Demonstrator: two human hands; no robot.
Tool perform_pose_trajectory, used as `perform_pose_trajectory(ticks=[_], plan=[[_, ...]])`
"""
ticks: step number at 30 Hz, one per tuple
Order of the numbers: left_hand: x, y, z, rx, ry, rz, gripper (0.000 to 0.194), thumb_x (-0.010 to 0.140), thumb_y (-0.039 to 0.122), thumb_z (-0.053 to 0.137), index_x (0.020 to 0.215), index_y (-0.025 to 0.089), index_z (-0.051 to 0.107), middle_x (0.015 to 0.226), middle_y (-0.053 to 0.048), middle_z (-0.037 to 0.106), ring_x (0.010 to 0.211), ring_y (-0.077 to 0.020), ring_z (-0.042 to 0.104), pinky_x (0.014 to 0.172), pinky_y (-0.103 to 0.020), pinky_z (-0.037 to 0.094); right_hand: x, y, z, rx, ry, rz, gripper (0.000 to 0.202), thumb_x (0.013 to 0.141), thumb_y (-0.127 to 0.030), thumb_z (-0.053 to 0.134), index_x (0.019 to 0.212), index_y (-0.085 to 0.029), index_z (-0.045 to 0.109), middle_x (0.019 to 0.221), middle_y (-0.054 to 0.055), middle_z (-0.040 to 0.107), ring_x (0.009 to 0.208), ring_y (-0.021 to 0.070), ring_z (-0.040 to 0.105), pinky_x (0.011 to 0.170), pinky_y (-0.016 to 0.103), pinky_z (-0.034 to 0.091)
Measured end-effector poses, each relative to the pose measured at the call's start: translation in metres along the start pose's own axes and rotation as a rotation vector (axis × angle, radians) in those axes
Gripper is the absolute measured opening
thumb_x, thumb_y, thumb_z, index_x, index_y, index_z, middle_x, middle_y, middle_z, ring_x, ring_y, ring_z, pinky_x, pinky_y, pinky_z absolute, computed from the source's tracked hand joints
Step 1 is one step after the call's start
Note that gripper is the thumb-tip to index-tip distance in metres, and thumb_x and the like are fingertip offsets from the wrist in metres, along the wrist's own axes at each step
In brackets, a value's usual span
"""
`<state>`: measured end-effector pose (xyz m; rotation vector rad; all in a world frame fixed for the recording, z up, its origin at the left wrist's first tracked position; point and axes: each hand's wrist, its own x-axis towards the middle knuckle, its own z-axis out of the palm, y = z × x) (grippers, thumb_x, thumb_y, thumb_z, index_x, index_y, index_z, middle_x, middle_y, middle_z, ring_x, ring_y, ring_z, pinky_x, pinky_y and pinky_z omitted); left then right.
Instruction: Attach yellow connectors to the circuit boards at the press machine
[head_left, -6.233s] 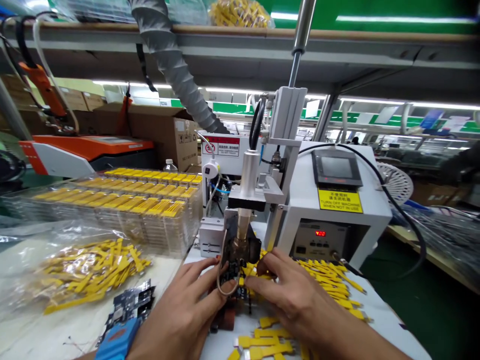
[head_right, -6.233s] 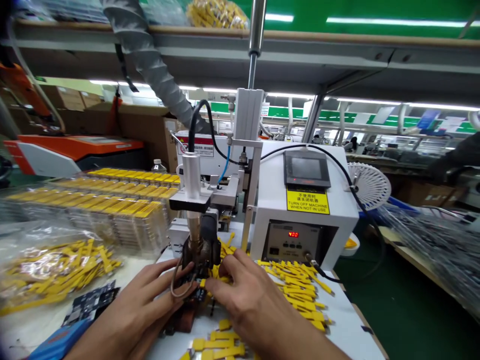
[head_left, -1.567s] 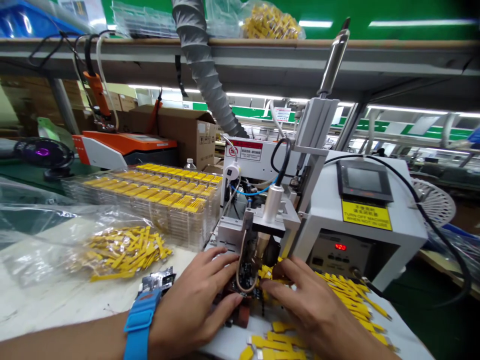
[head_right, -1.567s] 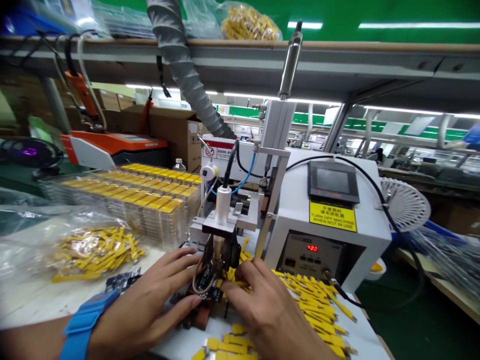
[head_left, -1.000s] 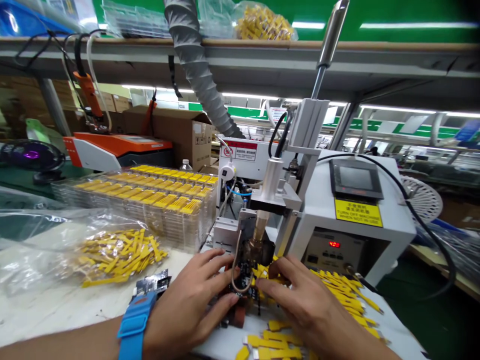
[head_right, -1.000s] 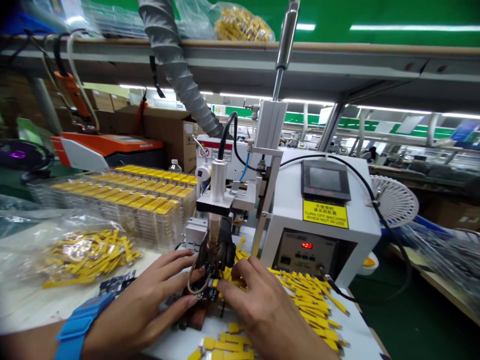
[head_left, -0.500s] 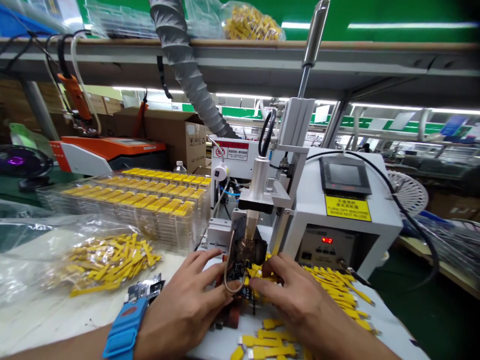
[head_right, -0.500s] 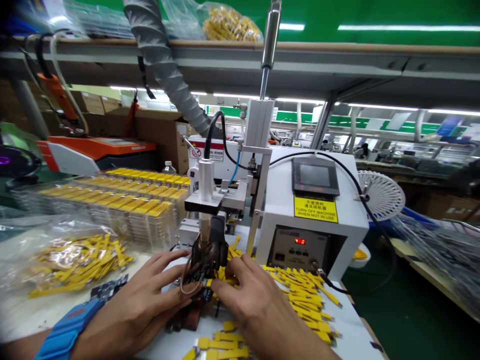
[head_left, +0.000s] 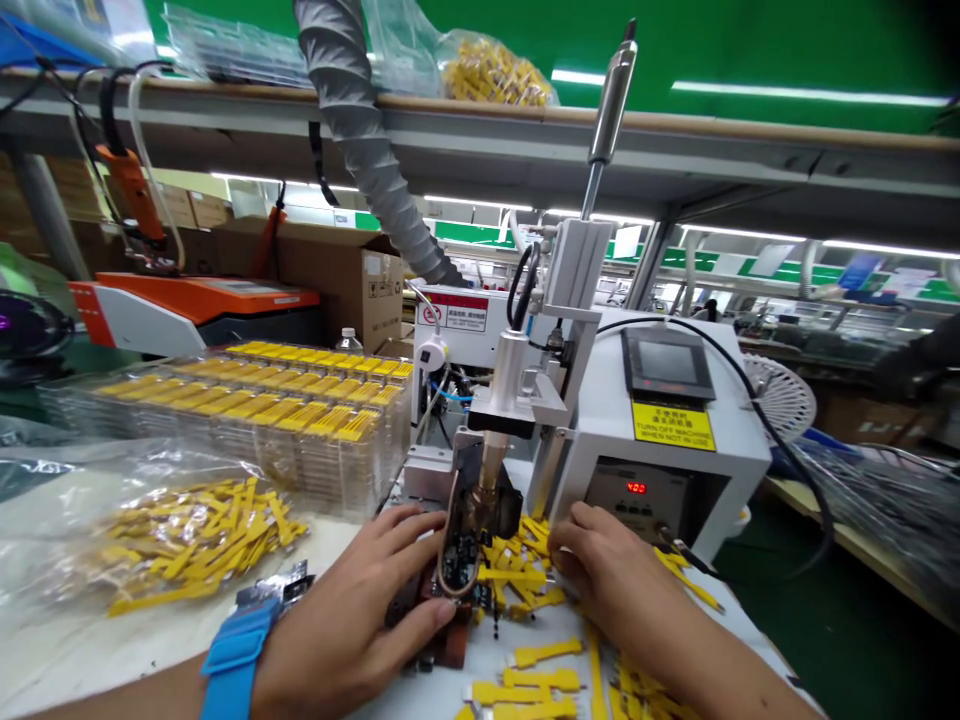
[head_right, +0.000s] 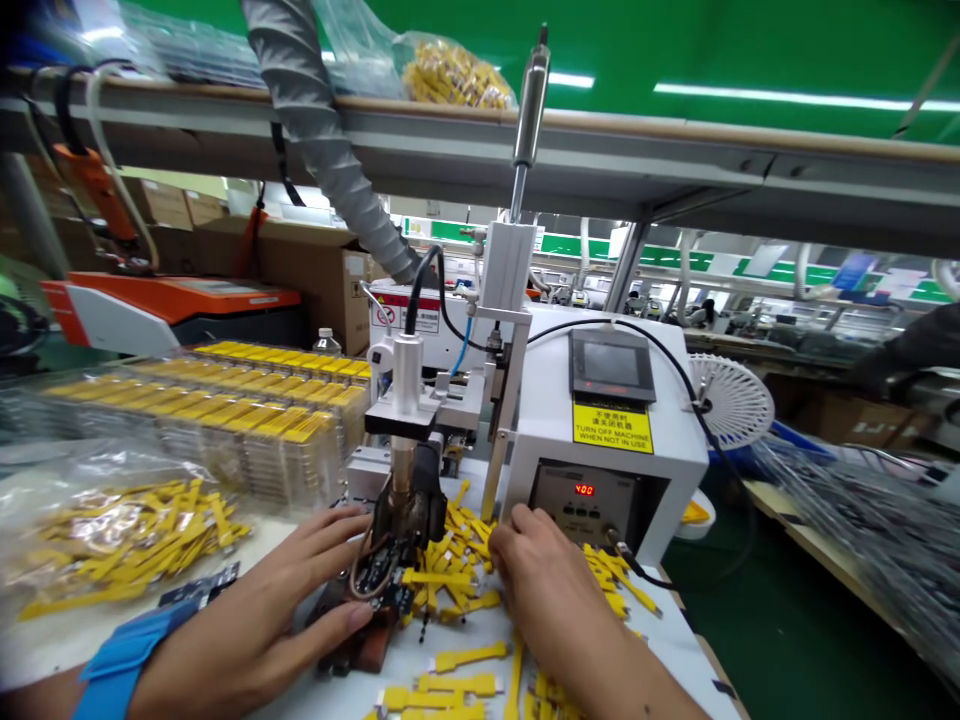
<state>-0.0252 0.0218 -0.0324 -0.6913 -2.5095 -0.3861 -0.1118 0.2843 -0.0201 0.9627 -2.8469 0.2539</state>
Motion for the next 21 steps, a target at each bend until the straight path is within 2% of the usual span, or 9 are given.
perform_pose_trajectory(ticks=[3,8,11,15,19,21], plan=[[-0.002,0.004,-0.004,0.007,0.011,0.018,0.039,0.089,0.035,0.056,0.126,0.024,0.051,0.126,-0.005,0.056,0.117,-0.0262,0.05,0.09,-0.041,0.052,0.004,0.0,0.014,0.001,0.071,-0.043,0.019,0.09,-0.01,0.044,0.088,-0.017,0.062,0.092,0.009,0.053,0.085,0.0242,0.052,0.07,0.036,0.043],[-0.008,0.009,-0.005,0.083,0.067,0.05,0.044,0.088,0.042,0.058,0.128,0.024,0.049,0.126,-0.004,0.057,0.113,-0.0272,0.054,0.086,-0.043,0.056,0.009,-0.002,0.027,-0.02,0.087,-0.049,0.015,0.085,-0.007,0.047,0.08,-0.014,0.059,0.088,0.01,0.055,0.083,0.0246,0.053,0.071,0.038,0.044],[-0.011,0.008,-0.004,0.104,0.065,0.054,0.044,0.09,0.043,0.056,0.128,0.023,0.049,0.125,-0.005,0.057,0.111,-0.0281,0.056,0.084,-0.047,0.056,0.006,-0.004,0.02,-0.013,0.084,-0.046,0.014,0.081,-0.004,0.048,0.085,-0.012,0.059,0.089,0.011,0.058,0.083,0.0249,0.055,0.073,0.038,0.045],[-0.012,0.008,-0.003,0.087,0.04,0.041,0.042,0.089,0.04,0.057,0.127,0.022,0.051,0.128,-0.005,0.056,0.113,-0.0284,0.054,0.087,-0.048,0.054,0.001,0.001,0.005,0.017,0.078,-0.068,0.025,0.08,-0.003,0.044,0.097,-0.013,0.061,0.088,0.009,0.059,0.084,0.0245,0.057,0.074,0.038,0.046],[-0.013,0.008,-0.002,0.031,-0.011,0.0,0.046,0.089,0.04,0.057,0.132,0.024,0.048,0.132,-0.005,0.052,0.119,-0.0281,0.05,0.092,-0.048,0.051,-0.004,0.003,-0.009,0.137,0.166,-0.104,0.022,0.091,-0.018,0.04,0.088,-0.017,0.062,0.082,0.006,0.06,0.076,0.0203,0.057,0.068,0.034,0.045],[-0.014,0.008,-0.001,-0.001,-0.034,-0.024,0.048,0.09,0.04,0.057,0.134,0.024,0.046,0.135,-0.006,0.05,0.122,-0.0278,0.047,0.095,-0.047,0.05,-0.007,-0.004,-0.015,0.246,0.202,-0.112,0.018,0.091,-0.022,0.045,0.084,-0.019,0.061,0.08,0.003,0.061,0.072,0.0167,0.058,0.065,0.03,0.044]])
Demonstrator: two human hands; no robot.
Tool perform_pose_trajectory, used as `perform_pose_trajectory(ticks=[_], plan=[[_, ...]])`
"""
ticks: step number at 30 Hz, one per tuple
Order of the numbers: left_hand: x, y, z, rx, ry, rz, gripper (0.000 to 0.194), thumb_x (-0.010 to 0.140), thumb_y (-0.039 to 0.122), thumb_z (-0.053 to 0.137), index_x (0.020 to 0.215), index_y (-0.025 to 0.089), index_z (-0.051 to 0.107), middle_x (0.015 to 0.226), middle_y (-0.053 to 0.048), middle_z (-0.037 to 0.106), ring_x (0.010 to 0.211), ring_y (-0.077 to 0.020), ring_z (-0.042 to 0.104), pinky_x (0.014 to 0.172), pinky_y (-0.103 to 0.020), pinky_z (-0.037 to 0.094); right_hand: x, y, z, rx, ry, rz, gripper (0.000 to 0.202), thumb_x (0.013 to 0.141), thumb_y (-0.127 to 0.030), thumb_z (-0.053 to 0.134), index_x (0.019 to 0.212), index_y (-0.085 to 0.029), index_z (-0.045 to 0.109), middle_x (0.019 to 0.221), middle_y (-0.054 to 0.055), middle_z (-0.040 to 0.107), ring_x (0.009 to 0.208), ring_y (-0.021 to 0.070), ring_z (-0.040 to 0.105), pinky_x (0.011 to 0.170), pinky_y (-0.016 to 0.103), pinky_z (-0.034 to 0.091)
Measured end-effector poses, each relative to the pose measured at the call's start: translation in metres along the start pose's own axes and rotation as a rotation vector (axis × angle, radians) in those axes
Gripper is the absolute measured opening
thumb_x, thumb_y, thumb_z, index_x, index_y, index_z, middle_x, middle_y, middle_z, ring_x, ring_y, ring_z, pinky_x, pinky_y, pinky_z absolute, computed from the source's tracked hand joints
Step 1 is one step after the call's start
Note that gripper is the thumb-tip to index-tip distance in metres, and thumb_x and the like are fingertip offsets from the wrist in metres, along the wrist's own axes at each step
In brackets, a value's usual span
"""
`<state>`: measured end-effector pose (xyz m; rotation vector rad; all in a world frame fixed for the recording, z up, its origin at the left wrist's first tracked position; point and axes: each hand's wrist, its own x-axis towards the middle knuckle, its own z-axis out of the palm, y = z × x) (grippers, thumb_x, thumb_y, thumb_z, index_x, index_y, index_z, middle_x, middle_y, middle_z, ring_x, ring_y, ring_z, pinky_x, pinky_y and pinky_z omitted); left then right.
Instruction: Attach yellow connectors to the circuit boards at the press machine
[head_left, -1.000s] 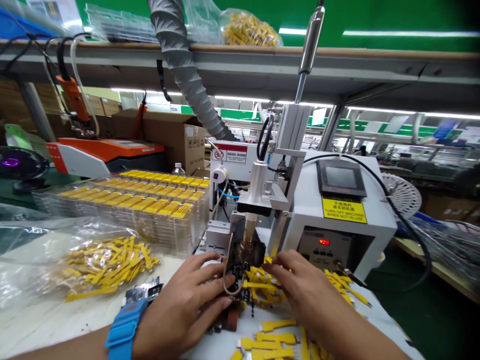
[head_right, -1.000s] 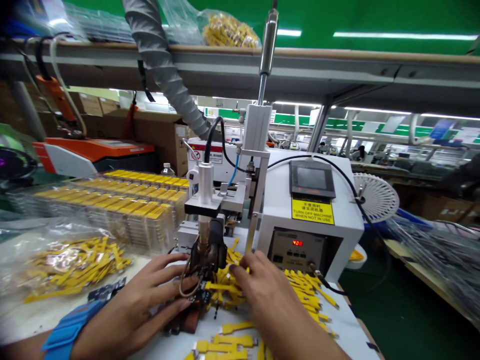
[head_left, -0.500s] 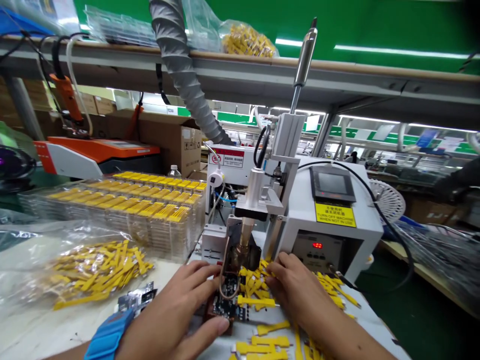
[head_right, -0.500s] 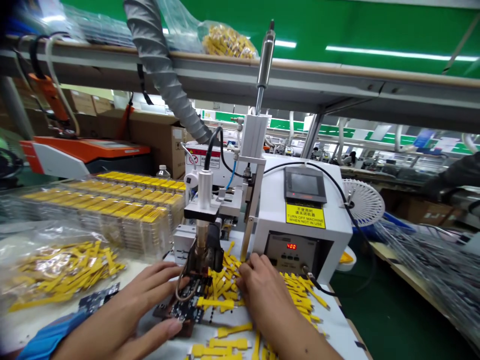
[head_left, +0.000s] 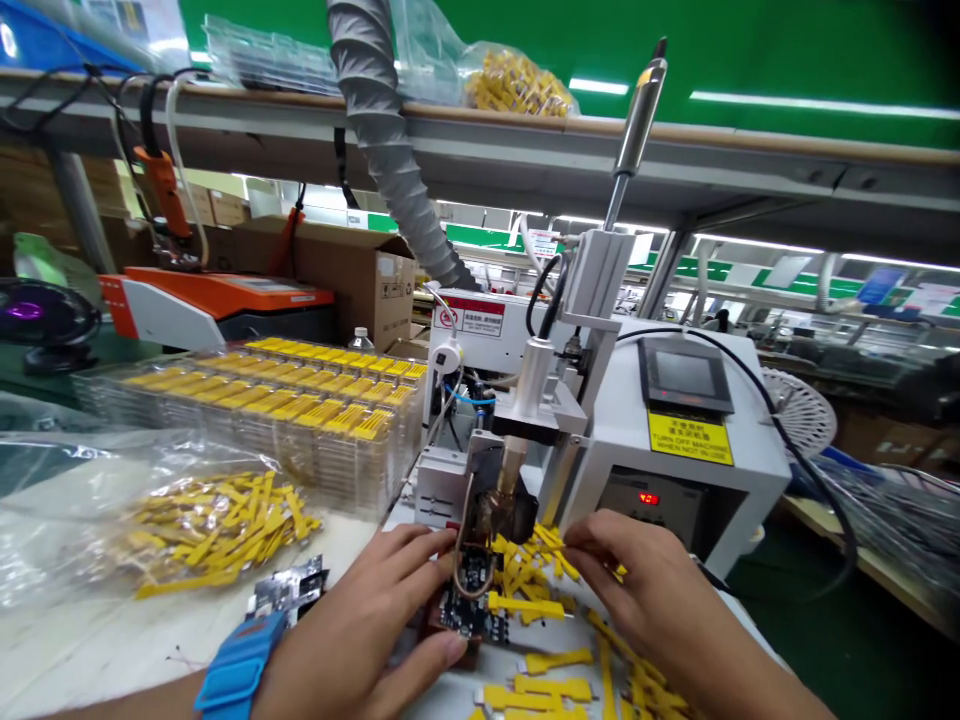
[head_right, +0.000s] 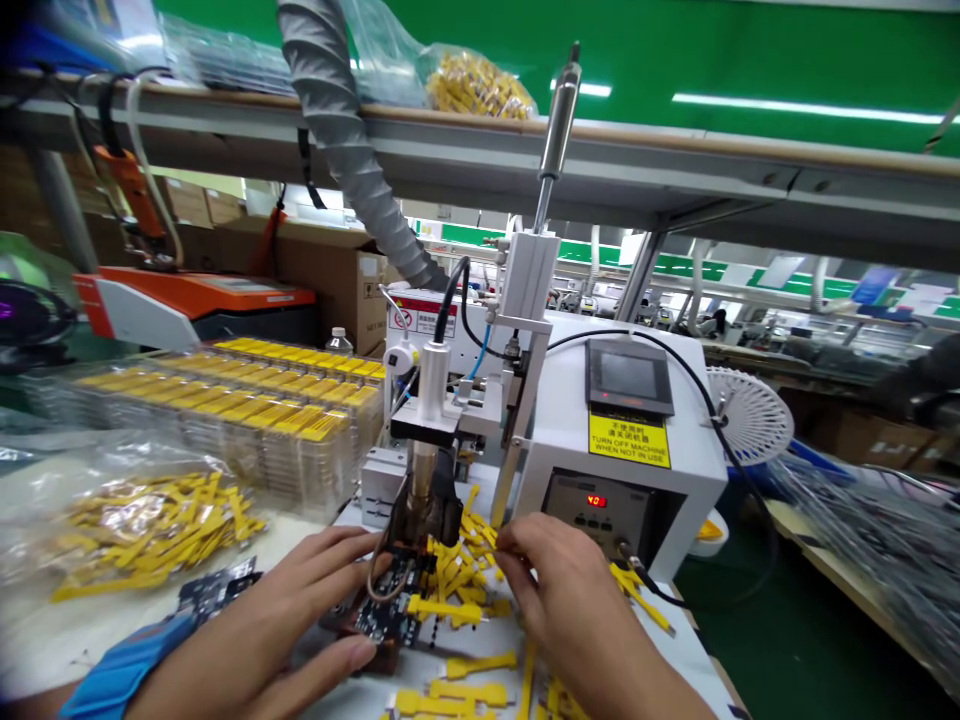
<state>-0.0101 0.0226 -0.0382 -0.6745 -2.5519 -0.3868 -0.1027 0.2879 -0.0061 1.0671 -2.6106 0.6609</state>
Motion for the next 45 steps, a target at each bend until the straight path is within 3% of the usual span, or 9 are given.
perform_pose_trajectory(ticks=[3,6,11,18,26,36,45], plan=[[0.0,0.001,0.0,-0.038,-0.015,-0.009,0.046,0.091,0.038,0.056,0.133,0.024,0.047,0.135,-0.006,0.05,0.122,-0.0267,0.047,0.097,-0.047,0.048,0.0,-0.018,0.002,0.226,0.037,-0.089,0.013,0.088,-0.017,0.051,0.085,-0.021,0.063,0.081,-0.001,0.064,0.074,0.0124,0.06,0.066,0.025,0.046],[0.003,0.002,-0.002,-0.073,-0.006,-0.004,0.043,0.091,0.035,0.057,0.131,0.025,0.049,0.132,-0.005,0.051,0.12,-0.0251,0.048,0.097,-0.044,0.049,0.001,-0.029,0.016,0.367,0.085,-0.217,0.022,0.088,-0.012,0.05,0.093,-0.022,0.068,0.087,0.001,0.065,0.078,0.0111,0.061,0.068,0.022,0.048],[0.004,0.002,-0.002,-0.049,-0.011,-0.001,0.045,0.091,0.035,0.056,0.134,0.026,0.045,0.135,-0.004,0.049,0.121,-0.0252,0.047,0.096,-0.046,0.049,-0.002,-0.023,0.036,0.297,0.088,-0.248,0.024,0.089,-0.012,0.049,0.096,-0.018,0.071,0.089,0.006,0.064,0.08,0.0134,0.061,0.07,0.024,0.051],[-0.001,0.0,0.002,-0.007,-0.014,0.009,0.049,0.092,0.037,0.055,0.137,0.025,0.041,0.136,-0.005,0.049,0.122,-0.0268,0.046,0.096,-0.049,0.048,-0.003,-0.02,0.034,0.229,0.117,-0.283,0.022,0.09,-0.012,0.048,0.096,-0.018,0.068,0.09,0.006,0.062,0.082,0.0156,0.059,0.072,0.029,0.051],[0.0,-0.001,0.003,0.021,0.034,0.037,0.046,0.092,0.037,0.055,0.134,0.024,0.045,0.135,-0.005,0.049,0.121,-0.0261,0.047,0.095,-0.045,0.05,0.001,-0.025,0.033,0.33,0.021,-0.142,0.023,0.089,-0.013,0.05,0.097,-0.021,0.07,0.084,0.003,0.064,0.078,0.0134,0.06,0.071,0.027,0.049],[0.001,0.0,0.001,0.018,0.059,0.058,0.047,0.09,0.036,0.057,0.134,0.026,0.043,0.133,-0.003,0.05,0.119,-0.0245,0.046,0.097,-0.042,0.048,-0.001,-0.018,0.037,0.299,0.059,-0.284,0.025,0.09,-0.01,0.048,0.101,-0.018,0.069,0.09,0.007,0.061,0.081,0.0137,0.058,0.071,0.025,0.05],[0.003,0.001,0.0,-0.025,0.007,0.035,0.048,0.09,0.032,0.057,0.135,0.026,0.042,0.135,-0.001,0.048,0.121,-0.0225,0.044,0.099,-0.039,0.046,-0.002,-0.016,0.038,0.115,0.054,-0.345,0.033,0.085,-0.004,0.042,0.106,-0.016,0.065,0.091,0.01,0.058,0.082,0.0214,0.055,0.068,0.035,0.052]])
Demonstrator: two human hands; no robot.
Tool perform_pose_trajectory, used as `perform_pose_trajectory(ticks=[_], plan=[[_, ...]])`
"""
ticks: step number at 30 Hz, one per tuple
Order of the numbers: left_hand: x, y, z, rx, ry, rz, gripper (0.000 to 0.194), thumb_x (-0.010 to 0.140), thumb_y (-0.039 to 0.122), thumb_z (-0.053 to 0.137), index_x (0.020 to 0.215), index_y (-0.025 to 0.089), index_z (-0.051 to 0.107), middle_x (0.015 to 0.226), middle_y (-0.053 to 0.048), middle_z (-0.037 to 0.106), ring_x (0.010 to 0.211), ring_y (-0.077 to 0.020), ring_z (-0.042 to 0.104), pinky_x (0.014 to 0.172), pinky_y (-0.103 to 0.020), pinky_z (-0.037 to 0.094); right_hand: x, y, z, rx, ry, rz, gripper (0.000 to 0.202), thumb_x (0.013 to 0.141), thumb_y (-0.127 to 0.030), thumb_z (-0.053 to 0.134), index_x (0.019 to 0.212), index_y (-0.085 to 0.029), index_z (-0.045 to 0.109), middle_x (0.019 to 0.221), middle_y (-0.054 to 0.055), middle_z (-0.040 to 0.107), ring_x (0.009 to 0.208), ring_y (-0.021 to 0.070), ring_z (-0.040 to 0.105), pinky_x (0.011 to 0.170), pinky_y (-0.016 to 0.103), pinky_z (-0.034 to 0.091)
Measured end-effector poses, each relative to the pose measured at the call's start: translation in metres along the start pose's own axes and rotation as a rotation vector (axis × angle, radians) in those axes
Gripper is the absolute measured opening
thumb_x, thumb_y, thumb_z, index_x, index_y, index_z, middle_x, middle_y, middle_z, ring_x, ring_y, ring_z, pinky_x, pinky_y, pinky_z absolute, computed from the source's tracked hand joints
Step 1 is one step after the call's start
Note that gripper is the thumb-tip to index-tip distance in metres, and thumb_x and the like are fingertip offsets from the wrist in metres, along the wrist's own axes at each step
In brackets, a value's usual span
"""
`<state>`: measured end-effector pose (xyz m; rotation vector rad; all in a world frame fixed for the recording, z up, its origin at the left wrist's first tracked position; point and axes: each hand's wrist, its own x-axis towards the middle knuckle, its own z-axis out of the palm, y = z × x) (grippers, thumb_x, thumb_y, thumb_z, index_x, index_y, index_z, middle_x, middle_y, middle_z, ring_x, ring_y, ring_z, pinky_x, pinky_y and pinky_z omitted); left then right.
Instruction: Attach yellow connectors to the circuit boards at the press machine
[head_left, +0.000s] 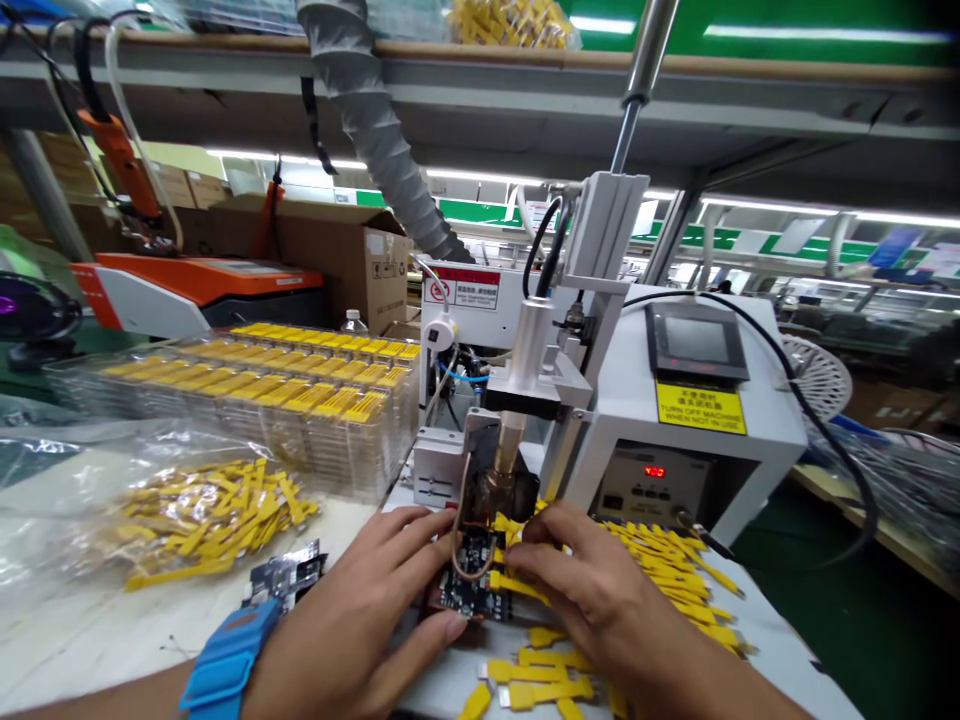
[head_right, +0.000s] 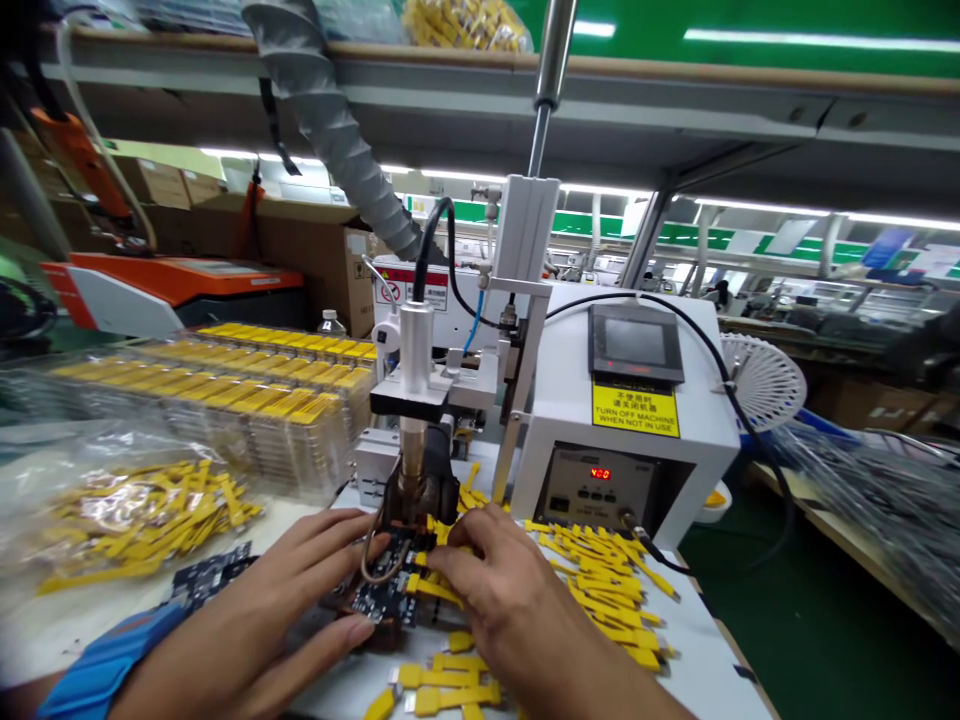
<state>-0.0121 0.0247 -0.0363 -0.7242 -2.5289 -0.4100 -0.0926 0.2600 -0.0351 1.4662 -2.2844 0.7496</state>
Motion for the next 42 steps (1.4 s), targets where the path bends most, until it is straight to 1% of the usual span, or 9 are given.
perform_pose_trajectory(ticks=[3,7,13,19,22,26,30,38,42], plan=[[-0.0012,0.0004,-0.0006,-0.015,-0.001,-0.01,0.045,0.09,0.033,0.058,0.132,0.025,0.046,0.134,-0.002,0.05,0.121,-0.0235,0.044,0.101,-0.04,0.044,-0.0008,0.0015,0.0001,-0.022,0.002,-0.025,0.033,0.086,-0.004,0.04,0.107,-0.016,0.063,0.093,0.011,0.056,0.083,0.0221,0.054,0.068,0.036,0.051],[-0.0005,0.0012,-0.0016,-0.004,-0.012,-0.021,0.044,0.09,0.033,0.057,0.132,0.025,0.046,0.134,-0.002,0.05,0.122,-0.0234,0.044,0.102,-0.041,0.043,-0.001,0.0035,0.0003,-0.036,-0.022,-0.065,0.032,0.087,-0.005,0.04,0.11,-0.015,0.061,0.093,0.012,0.054,0.083,0.0233,0.052,0.066,0.037,0.05],[0.0008,0.0007,0.0003,0.02,-0.025,-0.005,0.047,0.09,0.032,0.057,0.135,0.024,0.042,0.136,-0.002,0.048,0.123,-0.0236,0.043,0.103,-0.044,0.043,-0.0005,0.003,-0.0001,-0.021,-0.015,-0.055,0.03,0.088,-0.005,0.042,0.11,-0.016,0.058,0.094,0.01,0.053,0.085,0.022,0.051,0.068,0.036,0.049],[0.0017,0.0017,-0.0003,0.023,-0.026,-0.004,0.045,0.091,0.032,0.056,0.133,0.024,0.044,0.135,-0.002,0.048,0.122,-0.0233,0.043,0.103,-0.043,0.043,-0.001,0.0035,0.0004,-0.02,-0.029,-0.044,0.029,0.087,-0.005,0.048,0.112,-0.019,0.057,0.096,0.009,0.053,0.087,0.0206,0.051,0.069,0.032,0.047],[0.0006,0.0017,-0.0002,0.038,-0.017,0.007,0.045,0.091,0.033,0.055,0.133,0.023,0.043,0.135,-0.003,0.048,0.122,-0.0239,0.043,0.102,-0.044,0.044,-0.0014,0.0034,0.0,-0.025,-0.023,-0.048,0.025,0.089,-0.007,0.049,0.11,-0.018,0.057,0.096,0.008,0.052,0.087,0.02,0.05,0.07,0.031,0.046],[-0.0017,0.0005,0.0011,0.065,0.002,0.02,0.046,0.092,0.035,0.055,0.134,0.023,0.042,0.135,-0.003,0.049,0.122,-0.0244,0.044,0.1,-0.043,0.046,-0.0015,0.0043,0.0001,-0.021,-0.042,-0.048,0.023,0.09,-0.01,0.048,0.11,-0.018,0.055,0.096,0.008,0.053,0.087,0.0206,0.05,0.07,0.032,0.046],[-0.001,0.0005,0.0008,0.063,0.026,0.024,0.047,0.091,0.035,0.055,0.134,0.022,0.043,0.133,-0.003,0.05,0.12,-0.0246,0.045,0.098,-0.042,0.048,-0.0025,0.0061,0.0024,-0.022,-0.031,-0.046,0.023,0.091,-0.009,0.045,0.108,-0.018,0.056,0.095,0.008,0.052,0.085,0.0203,0.05,0.069,0.032,0.045],[-0.001,0.0011,-0.0007,0.047,-0.024,-0.007,0.046,0.09,0.034,0.056,0.133,0.023,0.045,0.134,-0.002,0.05,0.121,-0.0243,0.045,0.1,-0.043,0.046,-0.0033,0.0051,0.0031,-0.026,-0.032,-0.022,0.027,0.091,-0.008,0.039,0.108,-0.019,0.057,0.096,0.009,0.051,0.087,0.0208,0.05,0.07,0.033,0.045],[-0.0014,-0.0003,0.0,0.047,-0.019,-0.009,0.045,0.09,0.035,0.057,0.132,0.023,0.046,0.134,-0.003,0.05,0.121,-0.0249,0.045,0.1,-0.044,0.045,-0.004,0.0057,0.0029,-0.033,-0.055,-0.016,0.028,0.091,-0.007,0.038,0.109,-0.02,0.056,0.098,0.008,0.051,0.087,0.0208,0.05,0.071,0.034,0.045]])
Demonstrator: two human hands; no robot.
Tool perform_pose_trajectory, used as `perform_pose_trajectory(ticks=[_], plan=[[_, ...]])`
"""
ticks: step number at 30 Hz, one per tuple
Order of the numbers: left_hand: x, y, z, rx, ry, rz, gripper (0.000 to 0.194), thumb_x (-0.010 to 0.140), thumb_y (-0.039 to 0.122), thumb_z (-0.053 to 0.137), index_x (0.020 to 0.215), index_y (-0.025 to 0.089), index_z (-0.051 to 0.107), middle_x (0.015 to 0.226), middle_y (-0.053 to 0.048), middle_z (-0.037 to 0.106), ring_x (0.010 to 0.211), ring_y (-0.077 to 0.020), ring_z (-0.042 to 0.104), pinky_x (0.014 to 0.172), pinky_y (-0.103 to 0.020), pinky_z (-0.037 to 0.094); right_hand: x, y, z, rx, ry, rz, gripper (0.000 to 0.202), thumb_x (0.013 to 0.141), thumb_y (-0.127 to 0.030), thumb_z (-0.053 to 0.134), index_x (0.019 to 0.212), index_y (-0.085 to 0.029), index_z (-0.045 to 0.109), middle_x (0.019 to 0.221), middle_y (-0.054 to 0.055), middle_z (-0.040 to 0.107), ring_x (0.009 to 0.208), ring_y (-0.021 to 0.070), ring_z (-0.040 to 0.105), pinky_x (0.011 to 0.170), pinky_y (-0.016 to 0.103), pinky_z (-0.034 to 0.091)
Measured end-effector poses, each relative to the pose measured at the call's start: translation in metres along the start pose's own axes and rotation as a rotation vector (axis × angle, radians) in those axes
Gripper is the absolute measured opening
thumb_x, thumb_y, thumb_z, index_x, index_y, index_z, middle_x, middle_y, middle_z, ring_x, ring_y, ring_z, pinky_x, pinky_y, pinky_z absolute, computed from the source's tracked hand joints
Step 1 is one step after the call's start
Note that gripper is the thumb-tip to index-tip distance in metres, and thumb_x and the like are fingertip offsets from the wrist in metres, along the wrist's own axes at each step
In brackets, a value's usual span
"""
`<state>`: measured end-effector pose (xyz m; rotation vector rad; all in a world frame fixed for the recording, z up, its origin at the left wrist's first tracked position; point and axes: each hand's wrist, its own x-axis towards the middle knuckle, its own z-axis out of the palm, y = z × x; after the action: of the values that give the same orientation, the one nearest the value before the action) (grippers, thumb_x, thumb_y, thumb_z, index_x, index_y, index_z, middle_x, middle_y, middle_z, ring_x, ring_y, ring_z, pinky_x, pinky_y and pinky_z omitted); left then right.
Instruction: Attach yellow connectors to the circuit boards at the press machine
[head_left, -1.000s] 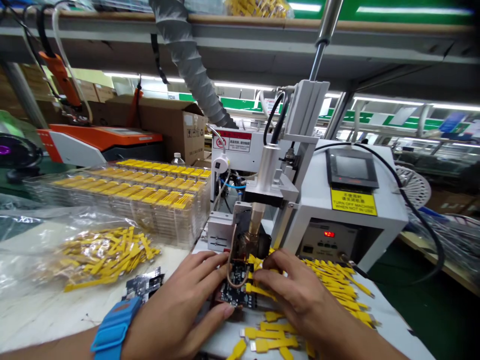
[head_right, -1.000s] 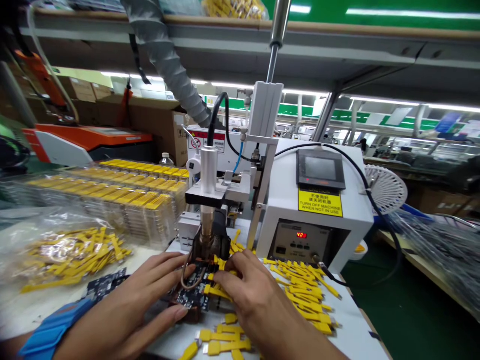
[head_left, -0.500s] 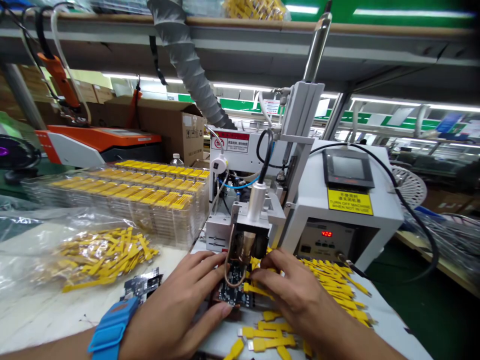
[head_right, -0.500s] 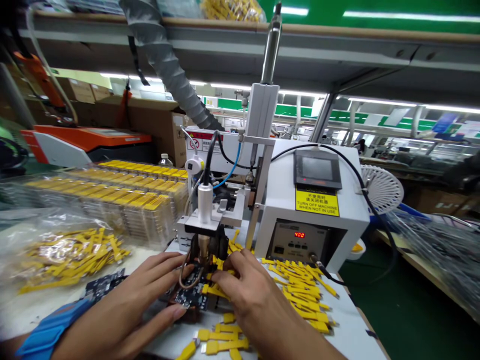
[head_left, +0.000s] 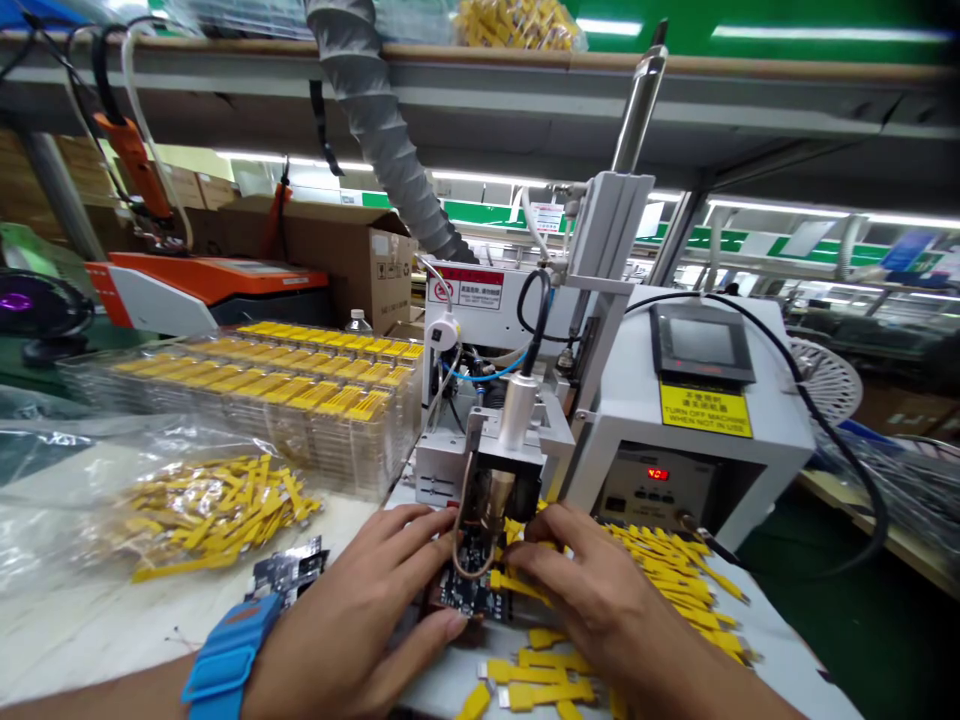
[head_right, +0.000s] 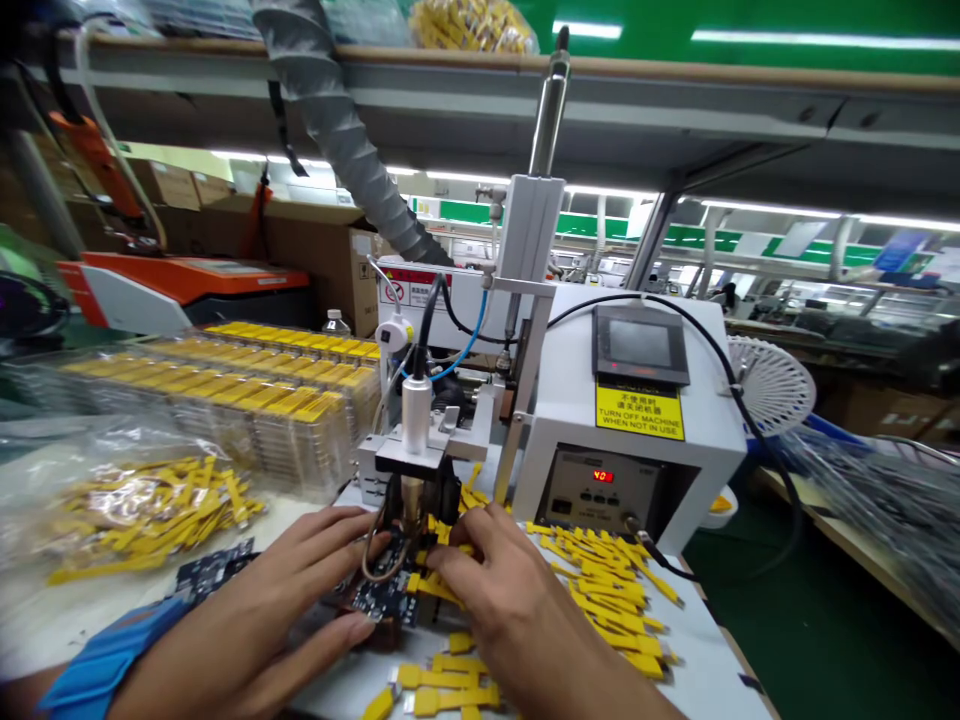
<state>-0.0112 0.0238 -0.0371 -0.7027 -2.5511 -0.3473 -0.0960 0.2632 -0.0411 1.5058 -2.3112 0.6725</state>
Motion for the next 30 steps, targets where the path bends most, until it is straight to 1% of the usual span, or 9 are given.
perform_pose_trajectory(ticks=[2,6,9,14,19,25,27,30], plan=[[0.001,0.0,-0.001,0.004,0.012,0.003,0.044,0.09,0.035,0.057,0.131,0.022,0.047,0.134,-0.003,0.05,0.121,-0.0248,0.045,0.101,-0.044,0.045,0.0,0.001,0.001,0.002,-0.01,-0.003,0.027,0.092,-0.008,0.038,0.109,-0.019,0.055,0.097,0.008,0.051,0.088,0.021,0.05,0.071,0.034,0.045],[0.002,0.001,-0.003,0.007,0.023,0.0,0.043,0.089,0.035,0.058,0.129,0.021,0.048,0.132,-0.004,0.051,0.12,-0.0253,0.046,0.1,-0.044,0.046,0.0,0.002,0.003,0.006,0.008,0.002,0.025,0.09,-0.008,0.041,0.107,-0.019,0.056,0.097,0.009,0.051,0.087,0.0218,0.05,0.071,0.034,0.046],[0.001,0.002,-0.003,-0.014,0.019,-0.007,0.045,0.089,0.035,0.057,0.131,0.021,0.048,0.133,-0.006,0.051,0.12,-0.0265,0.046,0.101,-0.045,0.045,0.0,0.0,0.002,0.01,-0.002,0.014,0.027,0.089,-0.006,0.041,0.108,-0.019,0.056,0.097,0.009,0.051,0.087,0.0221,0.051,0.071,0.035,0.046],[0.001,0.002,-0.002,-0.022,0.018,-0.004,0.046,0.09,0.036,0.056,0.132,0.021,0.046,0.133,-0.006,0.051,0.121,-0.0272,0.046,0.098,-0.047,0.047,0.0,-0.003,0.0,0.013,-0.011,0.027,0.03,0.088,-0.005,0.04,0.11,-0.019,0.056,0.098,0.009,0.051,0.088,0.0235,0.051,0.072,0.037,0.048],[0.002,0.002,-0.003,-0.015,0.023,-0.002,0.046,0.09,0.035,0.058,0.132,0.023,0.045,0.133,-0.004,0.05,0.12,-0.0253,0.046,0.098,-0.044,0.047,0.001,-0.002,0.001,0.005,-0.011,0.031,0.032,0.087,-0.004,0.042,0.111,-0.019,0.057,0.097,0.009,0.052,0.088,0.0231,0.052,0.072,0.037,0.048],[0.001,0.003,-0.002,-0.002,0.025,0.0,0.049,0.09,0.036,0.057,0.135,0.024,0.042,0.137,-0.005,0.046,0.123,-0.026,0.044,0.1,-0.045,0.046,0.001,-0.002,0.001,0.019,0.036,0.029,0.028,0.09,-0.008,0.04,0.106,-0.017,0.062,0.096,0.011,0.054,0.086,0.0218,0.054,0.071,0.034,0.05],[0.001,0.003,0.0,0.02,0.028,-0.004,0.05,0.09,0.037,0.057,0.137,0.024,0.041,0.137,-0.005,0.046,0.123,-0.0267,0.044,0.099,-0.047,0.047,0.002,-0.005,0.0,0.062,0.067,0.041,0.028,0.09,-0.009,0.041,0.105,-0.016,0.063,0.094,0.011,0.055,0.083,0.0199,0.056,0.069,0.031,0.05],[0.0,0.003,0.002,0.049,0.037,0.003,0.049,0.091,0.039,0.056,0.135,0.021,0.044,0.134,-0.007,0.049,0.122,-0.0286,0.045,0.096,-0.048,0.048,0.005,-0.009,-0.004,0.192,0.051,0.121,0.027,0.089,-0.009,0.043,0.102,-0.018,0.065,0.092,0.008,0.059,0.082,0.0165,0.057,0.072,0.029,0.05]])
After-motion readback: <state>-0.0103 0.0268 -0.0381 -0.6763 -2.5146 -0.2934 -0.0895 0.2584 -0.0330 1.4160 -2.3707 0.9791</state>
